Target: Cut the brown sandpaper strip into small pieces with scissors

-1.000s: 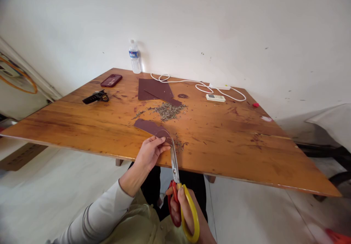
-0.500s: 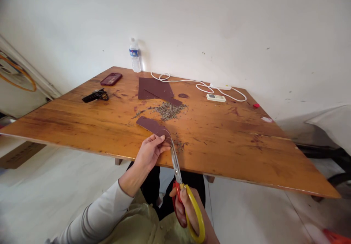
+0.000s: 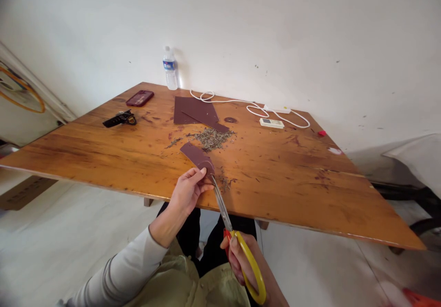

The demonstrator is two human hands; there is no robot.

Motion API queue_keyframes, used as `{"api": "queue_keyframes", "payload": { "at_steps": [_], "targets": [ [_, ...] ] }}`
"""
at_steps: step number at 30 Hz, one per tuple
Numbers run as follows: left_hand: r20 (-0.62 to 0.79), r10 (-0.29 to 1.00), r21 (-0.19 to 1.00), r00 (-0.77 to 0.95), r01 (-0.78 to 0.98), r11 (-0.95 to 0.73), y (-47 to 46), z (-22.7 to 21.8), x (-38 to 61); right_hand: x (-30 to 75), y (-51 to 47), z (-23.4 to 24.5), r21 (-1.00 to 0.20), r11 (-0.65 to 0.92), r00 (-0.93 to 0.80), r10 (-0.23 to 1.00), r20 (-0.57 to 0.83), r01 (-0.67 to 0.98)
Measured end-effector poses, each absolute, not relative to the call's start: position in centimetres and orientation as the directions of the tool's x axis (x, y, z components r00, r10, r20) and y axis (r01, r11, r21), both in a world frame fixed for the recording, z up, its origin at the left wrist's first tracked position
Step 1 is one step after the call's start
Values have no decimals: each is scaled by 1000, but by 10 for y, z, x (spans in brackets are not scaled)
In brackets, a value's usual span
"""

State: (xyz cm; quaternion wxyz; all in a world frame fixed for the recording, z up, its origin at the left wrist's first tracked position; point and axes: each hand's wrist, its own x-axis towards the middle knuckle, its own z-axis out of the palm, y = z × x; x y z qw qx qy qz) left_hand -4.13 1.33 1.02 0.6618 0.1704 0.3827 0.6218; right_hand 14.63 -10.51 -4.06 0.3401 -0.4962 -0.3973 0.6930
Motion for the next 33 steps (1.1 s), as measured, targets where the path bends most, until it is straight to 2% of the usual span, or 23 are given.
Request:
{"api": "queue_keyframes", "payload": {
  "at_steps": [7, 20, 33],
  "targets": [
    [-286, 956, 717, -73, -678, 163, 13, 9, -41, 153, -104, -51, -908, -418, -263, 880, -395, -33],
    [-256, 966, 734, -44, -659, 164, 15, 7, -42, 176, -94, -34, -909, -389, -346, 841, -416, 146],
    [-266, 964, 740, -22, -645, 190, 17, 7, -44, 172, -102, -60, -921, -380, -322, 865, -385, 82]
  ]
}}
